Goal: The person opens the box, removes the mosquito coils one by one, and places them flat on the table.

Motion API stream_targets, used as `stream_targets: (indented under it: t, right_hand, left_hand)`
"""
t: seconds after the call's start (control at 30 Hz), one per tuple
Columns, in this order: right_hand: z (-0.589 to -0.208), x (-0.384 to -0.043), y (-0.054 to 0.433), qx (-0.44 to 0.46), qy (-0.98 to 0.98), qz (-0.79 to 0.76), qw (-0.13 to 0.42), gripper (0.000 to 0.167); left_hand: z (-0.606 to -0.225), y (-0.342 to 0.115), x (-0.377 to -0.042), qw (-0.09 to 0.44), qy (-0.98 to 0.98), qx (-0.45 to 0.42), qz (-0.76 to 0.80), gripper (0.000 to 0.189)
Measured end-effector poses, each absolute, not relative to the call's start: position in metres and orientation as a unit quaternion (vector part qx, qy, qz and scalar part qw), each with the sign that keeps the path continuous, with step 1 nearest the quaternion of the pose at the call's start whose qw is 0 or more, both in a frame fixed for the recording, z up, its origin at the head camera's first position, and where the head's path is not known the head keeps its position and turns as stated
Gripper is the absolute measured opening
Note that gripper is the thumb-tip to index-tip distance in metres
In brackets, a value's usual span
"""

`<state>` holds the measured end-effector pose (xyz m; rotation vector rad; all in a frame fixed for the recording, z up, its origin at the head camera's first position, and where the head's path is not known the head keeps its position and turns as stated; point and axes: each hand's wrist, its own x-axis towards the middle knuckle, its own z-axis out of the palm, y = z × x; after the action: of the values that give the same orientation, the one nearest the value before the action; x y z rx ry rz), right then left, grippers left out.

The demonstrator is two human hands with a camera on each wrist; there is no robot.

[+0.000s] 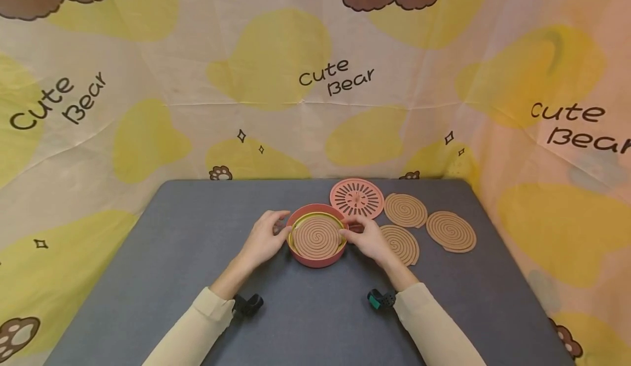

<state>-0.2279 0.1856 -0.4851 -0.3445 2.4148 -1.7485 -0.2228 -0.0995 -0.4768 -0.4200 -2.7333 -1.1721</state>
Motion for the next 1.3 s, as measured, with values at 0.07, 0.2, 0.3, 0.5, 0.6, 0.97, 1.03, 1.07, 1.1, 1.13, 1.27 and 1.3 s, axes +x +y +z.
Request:
stream_targets:
  t: [0.07,0.2,0.3,0.5,0.6,0.97,1.03,1.07,1.1,1.13,1.27,1.3]
  right_hand:
    - [-0.492,-0.231,0.188,-0.109,0.803,-0.582,0.065,0.037]
    - [-0.497,-0.234,0.193,-0.104,0.800,-0.587,0.063,0.040]
    - [-0.497,-0.235,0.196,-0.104,0.798,-0.589,0.070,0.041]
    - [-0.490,-0.233,0.194,-0.101,0.797,-0.590,0.079,0.039]
    - [-0.480,-0.229,0.191,-0.106,0.793,-0.594,0.083,0.038]
    - [-0.466,-0.221,0.186,-0.111,0.791,-0.596,0.084,0.038]
    - [-0.466,-0.221,0.186,-0.110,0.792,-0.595,0.086,0.038]
    - [-0.467,-0.222,0.186,-0.109,0.792,-0.594,0.087,0.038]
    - [-0.467,-0.222,0.186,-0.108,0.793,-0.593,0.088,0.038]
    - [-0.468,-0.222,0.185,-0.108,0.793,-0.593,0.089,0.038]
    - [-0.468,-0.221,0.185,-0.111,0.790,-0.596,0.092,0.038]
    - [-0.468,-0.221,0.184,-0.112,0.789,-0.597,0.092,0.038]
  left_hand:
    - [-0.472,-0.096,-0.225,0.082,-0.904,-0.150,-0.391,0.035]
    - [-0.465,-0.084,-0.232,0.090,-0.893,-0.177,-0.403,0.032]
    - [-0.462,-0.073,-0.237,0.085,-0.886,-0.191,-0.415,0.031]
    - [-0.463,-0.052,-0.248,0.046,-0.884,-0.188,-0.426,0.029]
    - [-0.466,-0.044,-0.253,0.018,-0.886,-0.183,-0.425,0.031]
    - [-0.475,-0.032,-0.262,-0.023,-0.915,-0.160,-0.370,0.035]
    - [-0.476,-0.032,-0.264,-0.028,-0.918,-0.155,-0.363,0.036]
    - [-0.476,-0.032,-0.265,-0.031,-0.920,-0.153,-0.359,0.036]
    - [-0.477,-0.032,-0.265,-0.035,-0.922,-0.150,-0.356,0.037]
    - [-0.477,-0.032,-0.266,-0.037,-0.923,-0.150,-0.352,0.037]
    - [-0.477,-0.032,-0.266,-0.040,-0.928,-0.156,-0.335,0.038]
    - [-0.477,-0.032,-0.265,-0.038,-0.929,-0.158,-0.332,0.038]
